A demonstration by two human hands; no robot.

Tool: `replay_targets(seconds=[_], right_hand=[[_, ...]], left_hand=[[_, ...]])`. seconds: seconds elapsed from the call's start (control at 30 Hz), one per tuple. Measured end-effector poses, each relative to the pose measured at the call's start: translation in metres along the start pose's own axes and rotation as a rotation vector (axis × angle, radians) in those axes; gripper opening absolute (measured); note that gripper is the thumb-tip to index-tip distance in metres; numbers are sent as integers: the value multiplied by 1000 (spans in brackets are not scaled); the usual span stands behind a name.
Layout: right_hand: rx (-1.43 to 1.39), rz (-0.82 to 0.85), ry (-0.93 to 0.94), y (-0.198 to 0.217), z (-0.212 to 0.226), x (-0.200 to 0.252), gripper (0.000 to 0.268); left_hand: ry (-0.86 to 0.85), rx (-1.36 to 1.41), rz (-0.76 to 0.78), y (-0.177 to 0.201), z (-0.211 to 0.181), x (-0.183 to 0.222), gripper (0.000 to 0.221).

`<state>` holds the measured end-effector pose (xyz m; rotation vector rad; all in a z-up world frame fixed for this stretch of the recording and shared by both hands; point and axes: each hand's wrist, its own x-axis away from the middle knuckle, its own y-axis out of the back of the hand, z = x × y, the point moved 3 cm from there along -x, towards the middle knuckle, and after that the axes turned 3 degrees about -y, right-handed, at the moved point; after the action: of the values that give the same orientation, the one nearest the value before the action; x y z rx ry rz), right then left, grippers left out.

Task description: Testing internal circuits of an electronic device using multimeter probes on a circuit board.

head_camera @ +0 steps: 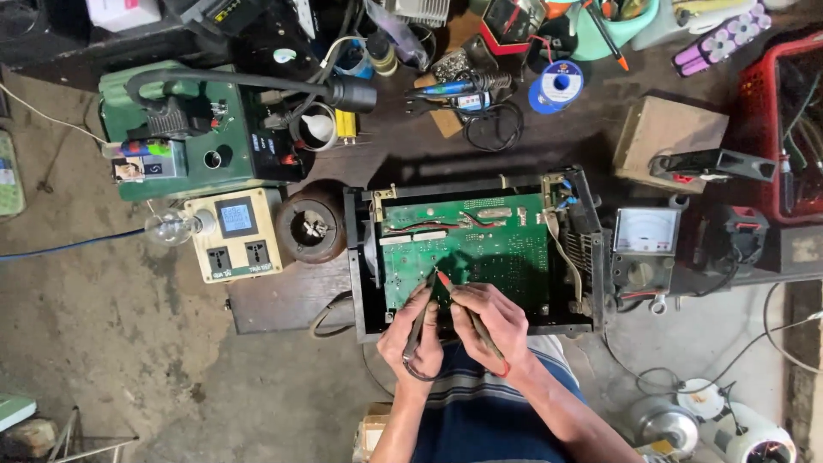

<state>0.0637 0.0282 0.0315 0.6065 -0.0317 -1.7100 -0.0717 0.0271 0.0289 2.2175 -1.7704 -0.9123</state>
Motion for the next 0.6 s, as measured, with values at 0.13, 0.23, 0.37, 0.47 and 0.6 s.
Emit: replay_targets(seconds=[0.13,0.23,0.37,0.47,0.6], right_hand=[[40,3,-17,-1,-6,6,9],[48,2,-9,-1,-4,4,7],[119,-35,-81,-3,-7,1,9],[155,-35,-106,-6,-10,0,12],[152,-13,-119,-7,-14,1,19]], left_hand=[[-3,-31,12,-1,4,4,21],[18,50,1,-2,4,2,20],[158,40,100,-9,5,-4,22],[158,60,119,-15,8,-8,23],[158,33,131,-18,6,-11,25]])
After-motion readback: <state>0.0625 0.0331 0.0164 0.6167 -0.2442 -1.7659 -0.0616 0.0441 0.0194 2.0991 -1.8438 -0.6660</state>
